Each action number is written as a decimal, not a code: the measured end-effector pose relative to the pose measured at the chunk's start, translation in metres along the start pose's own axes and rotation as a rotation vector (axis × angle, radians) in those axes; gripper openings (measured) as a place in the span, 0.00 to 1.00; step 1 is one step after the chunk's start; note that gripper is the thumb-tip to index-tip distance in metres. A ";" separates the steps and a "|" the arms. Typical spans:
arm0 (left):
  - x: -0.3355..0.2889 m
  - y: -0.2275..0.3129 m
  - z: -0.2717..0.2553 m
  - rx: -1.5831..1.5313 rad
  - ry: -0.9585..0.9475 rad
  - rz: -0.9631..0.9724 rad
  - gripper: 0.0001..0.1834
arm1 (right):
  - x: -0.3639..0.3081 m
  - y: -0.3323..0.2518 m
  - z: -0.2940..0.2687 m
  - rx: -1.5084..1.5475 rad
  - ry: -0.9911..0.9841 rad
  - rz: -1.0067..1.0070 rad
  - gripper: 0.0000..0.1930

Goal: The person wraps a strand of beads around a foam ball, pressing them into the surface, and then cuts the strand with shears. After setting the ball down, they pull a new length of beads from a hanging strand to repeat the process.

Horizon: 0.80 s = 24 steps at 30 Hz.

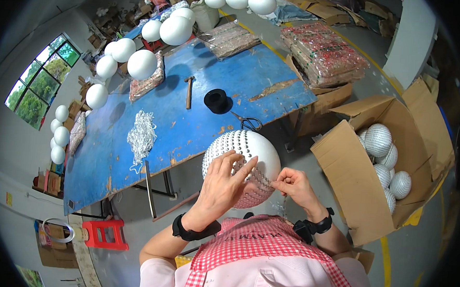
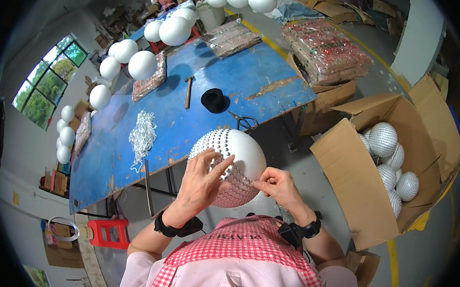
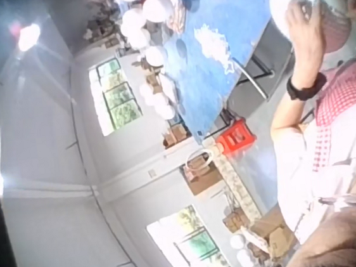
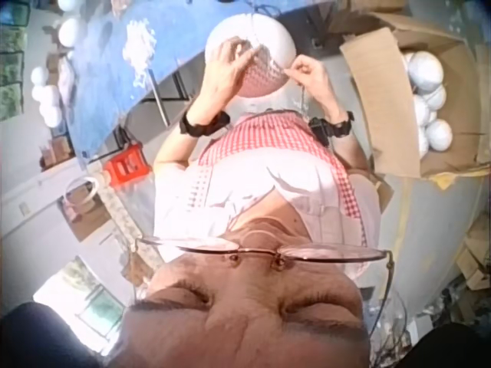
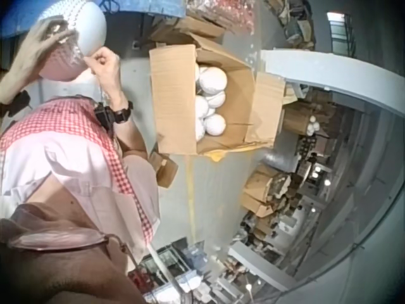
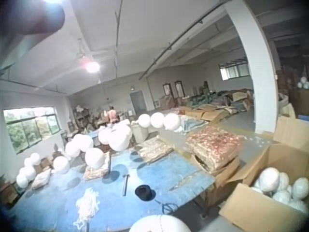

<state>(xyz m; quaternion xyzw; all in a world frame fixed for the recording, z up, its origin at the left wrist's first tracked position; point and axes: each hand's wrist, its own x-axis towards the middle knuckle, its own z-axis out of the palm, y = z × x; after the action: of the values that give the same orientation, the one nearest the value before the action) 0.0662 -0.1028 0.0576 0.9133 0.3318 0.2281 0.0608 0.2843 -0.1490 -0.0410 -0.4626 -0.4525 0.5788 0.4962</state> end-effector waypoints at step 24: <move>-0.012 0.007 0.001 0.085 -0.106 -0.037 0.30 | -0.021 -0.012 -0.001 0.107 -0.097 0.065 0.07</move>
<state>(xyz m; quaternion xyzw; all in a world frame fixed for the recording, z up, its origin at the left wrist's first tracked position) 0.0626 -0.1151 0.0540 0.9196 0.3543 0.1642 0.0438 0.2893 -0.1690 -0.0275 -0.4213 -0.4293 0.6397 0.4785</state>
